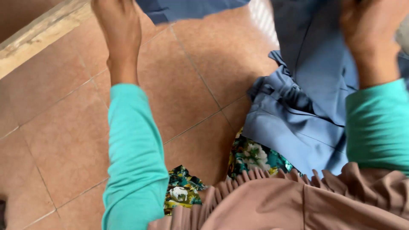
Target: Folding multiple pairs of trousers into neat rectangles on the floor.
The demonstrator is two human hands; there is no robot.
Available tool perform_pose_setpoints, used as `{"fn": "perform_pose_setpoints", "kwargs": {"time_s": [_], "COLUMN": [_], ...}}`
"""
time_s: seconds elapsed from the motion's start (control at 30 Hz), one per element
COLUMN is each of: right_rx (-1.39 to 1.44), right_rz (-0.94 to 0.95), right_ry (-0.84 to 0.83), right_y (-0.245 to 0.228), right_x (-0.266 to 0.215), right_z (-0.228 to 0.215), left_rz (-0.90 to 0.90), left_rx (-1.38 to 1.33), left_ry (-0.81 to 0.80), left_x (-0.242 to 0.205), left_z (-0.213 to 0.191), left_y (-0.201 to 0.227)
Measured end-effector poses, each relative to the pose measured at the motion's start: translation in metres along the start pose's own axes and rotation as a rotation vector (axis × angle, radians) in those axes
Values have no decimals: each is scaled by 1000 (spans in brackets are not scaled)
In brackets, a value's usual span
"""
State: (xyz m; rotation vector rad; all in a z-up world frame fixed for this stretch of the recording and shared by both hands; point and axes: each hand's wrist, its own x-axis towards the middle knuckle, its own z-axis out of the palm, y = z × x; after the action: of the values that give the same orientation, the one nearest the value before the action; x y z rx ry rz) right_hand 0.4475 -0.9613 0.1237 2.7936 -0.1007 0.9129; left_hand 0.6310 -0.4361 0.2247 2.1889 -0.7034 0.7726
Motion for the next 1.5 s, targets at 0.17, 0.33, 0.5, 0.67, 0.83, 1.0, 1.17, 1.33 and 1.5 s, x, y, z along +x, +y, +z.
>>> {"fn": "perform_pose_setpoints", "kwargs": {"time_s": [0.17,0.33,0.5,0.67,0.83,1.0,1.17,1.33,1.5], "right_rx": [184,331,345,406,661,746,785,779,554], "right_rz": [-104,-213,-278,-362,-517,-673,-702,-683,-814], "right_ry": [44,-487,-587,-524,-489,-549,-520,-617,-831], "right_y": [-197,-330,-390,-469,-572,-672,-723,-717,-675], "right_x": [-53,-196,-223,-218,-217,-237,-246,-211,-191], "right_z": [1,86,125,130,87,39,42,19,7], "left_rz": [-54,-787,-810,-835,-989,-1292,-1334,-1567,-2038], "left_rx": [-99,88,197,327,636,722,907,-1103,-1331], "left_ry": [-57,-497,-399,-248,-271,-105,80,858,1033], "left_x": [-129,-348,-466,-518,-605,-654,-631,-536,-548], "left_z": [-72,-92,-127,-182,-273,-359,-329,-176,-56], "left_y": [-53,-138,-178,-220,-260,-240,-169,-59,-86]}}
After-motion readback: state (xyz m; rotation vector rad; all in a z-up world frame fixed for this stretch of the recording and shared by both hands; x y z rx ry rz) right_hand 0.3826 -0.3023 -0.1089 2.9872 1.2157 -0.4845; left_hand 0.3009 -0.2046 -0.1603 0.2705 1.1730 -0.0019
